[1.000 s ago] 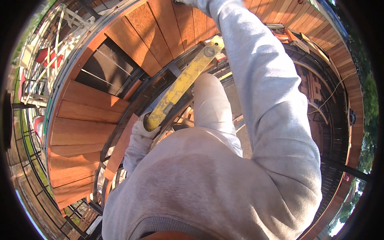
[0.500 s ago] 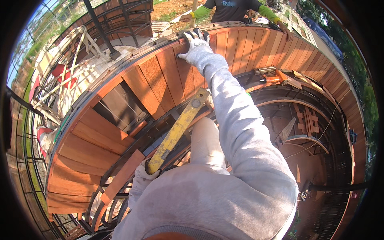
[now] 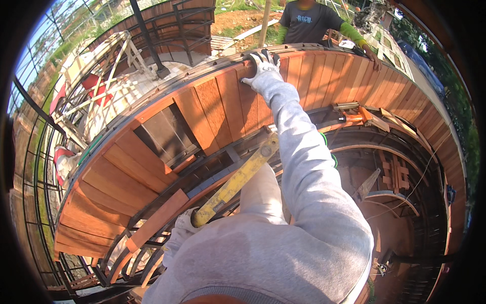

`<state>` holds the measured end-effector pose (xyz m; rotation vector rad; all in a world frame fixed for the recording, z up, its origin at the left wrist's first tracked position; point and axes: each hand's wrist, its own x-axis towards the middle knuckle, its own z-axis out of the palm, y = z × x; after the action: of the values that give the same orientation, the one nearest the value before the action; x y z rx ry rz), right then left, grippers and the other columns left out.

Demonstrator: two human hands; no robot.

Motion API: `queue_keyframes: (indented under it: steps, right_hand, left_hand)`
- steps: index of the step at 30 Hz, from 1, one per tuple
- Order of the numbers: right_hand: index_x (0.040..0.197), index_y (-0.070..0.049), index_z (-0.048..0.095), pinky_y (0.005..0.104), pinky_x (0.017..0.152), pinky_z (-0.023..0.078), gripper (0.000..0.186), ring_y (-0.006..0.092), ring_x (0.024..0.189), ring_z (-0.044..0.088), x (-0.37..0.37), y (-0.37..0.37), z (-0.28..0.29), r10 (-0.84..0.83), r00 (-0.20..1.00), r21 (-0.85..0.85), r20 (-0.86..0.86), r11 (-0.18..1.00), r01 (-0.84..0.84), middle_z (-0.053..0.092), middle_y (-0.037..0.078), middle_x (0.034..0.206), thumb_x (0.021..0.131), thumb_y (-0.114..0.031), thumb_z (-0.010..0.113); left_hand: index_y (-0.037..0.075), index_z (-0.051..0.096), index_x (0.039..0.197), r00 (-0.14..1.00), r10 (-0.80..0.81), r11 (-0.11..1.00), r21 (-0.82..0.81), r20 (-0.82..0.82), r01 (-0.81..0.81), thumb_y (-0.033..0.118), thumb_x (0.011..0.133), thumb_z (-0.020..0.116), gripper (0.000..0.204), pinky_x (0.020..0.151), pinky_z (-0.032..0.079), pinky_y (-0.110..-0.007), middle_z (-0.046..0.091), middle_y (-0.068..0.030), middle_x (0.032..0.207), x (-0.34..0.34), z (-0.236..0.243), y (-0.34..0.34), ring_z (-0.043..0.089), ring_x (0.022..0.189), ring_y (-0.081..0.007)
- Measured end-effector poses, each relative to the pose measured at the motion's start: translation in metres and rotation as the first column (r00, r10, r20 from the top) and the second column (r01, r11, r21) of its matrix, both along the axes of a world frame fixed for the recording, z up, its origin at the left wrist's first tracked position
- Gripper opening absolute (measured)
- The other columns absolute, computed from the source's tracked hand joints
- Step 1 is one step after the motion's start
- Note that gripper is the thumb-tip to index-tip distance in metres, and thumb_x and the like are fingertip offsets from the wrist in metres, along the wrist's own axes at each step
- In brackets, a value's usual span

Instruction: The person installs wooden panels onto a curved metal frame, using a nail gun to secure them in place. They repeatedly check alignment with a level and adjust the panels as needed.

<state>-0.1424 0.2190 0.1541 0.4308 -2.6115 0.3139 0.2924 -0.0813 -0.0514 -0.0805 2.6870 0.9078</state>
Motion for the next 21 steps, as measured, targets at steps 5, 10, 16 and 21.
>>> queue_keyframes:
  steps: [5, 10, 16, 21]
  right_hand:
    - [0.148, -0.021, 0.043, 0.0511, 0.125, 0.013, 0.089, 0.0287, 0.151, 0.025, -0.002, 0.0, -0.005, 0.007, 1.0, -0.004, -0.021, 1.0, -0.007, 0.039, 0.009, 0.157, 0.074, -0.046, 0.085]
    - [0.148, -0.022, 0.042, 0.052, 0.125, 0.012, 0.09, 0.0283, 0.151, 0.025, 0.0, -0.001, -0.002, -0.007, 0.999, -0.006, -0.039, 1.0, 0.006, 0.04, 0.008, 0.156, 0.073, -0.045, 0.086]
    - [0.153, -0.02, 0.036, 0.0491, 0.126, 0.007, 0.092, 0.0277, 0.153, 0.02, 0.007, 0.0, 0.005, -0.054, 0.998, 0.102, 0.012, 0.993, 0.053, 0.033, 0.006, 0.161, 0.078, -0.053, 0.079]
    - [0.155, -0.015, 0.033, 0.0531, 0.124, 0.016, 0.091, 0.0354, 0.15, 0.025, 0.072, -0.024, 0.0, 0.123, 0.99, 0.161, -0.064, 0.981, -0.111, 0.031, 0.016, 0.16, 0.082, -0.047, 0.076]
  left_hand:
    - [0.019, 0.054, 0.14, 1.0, -0.017, 1.0, 0.006, 0.022, 0.016, 0.061, 0.066, 0.078, 0.088, 0.106, 0.044, -0.046, 0.062, -0.0153, 0.133, 0.002, 0.005, -0.005, 0.059, 0.124, -0.0328]
    - [0.018, 0.054, 0.14, 1.0, -0.017, 1.0, -0.017, 0.012, 0.017, 0.06, 0.067, 0.079, 0.087, 0.106, 0.044, -0.046, 0.063, -0.0153, 0.132, 0.01, -0.004, -0.017, 0.059, 0.123, -0.0331]
    - [0.016, 0.056, 0.139, 1.0, -0.001, 0.999, 0.04, -0.01, 0.001, 0.056, 0.069, 0.08, 0.084, 0.106, 0.044, -0.045, 0.063, -0.0159, 0.132, 0.007, 0.009, -0.021, 0.059, 0.123, -0.0331]
    - [0.015, 0.057, 0.138, 1.0, -0.009, 1.0, -0.004, -0.002, 0.009, 0.051, 0.07, 0.08, 0.08, 0.107, 0.045, -0.044, 0.063, -0.0147, 0.132, 0.008, 0.014, -0.027, 0.059, 0.123, -0.0327]
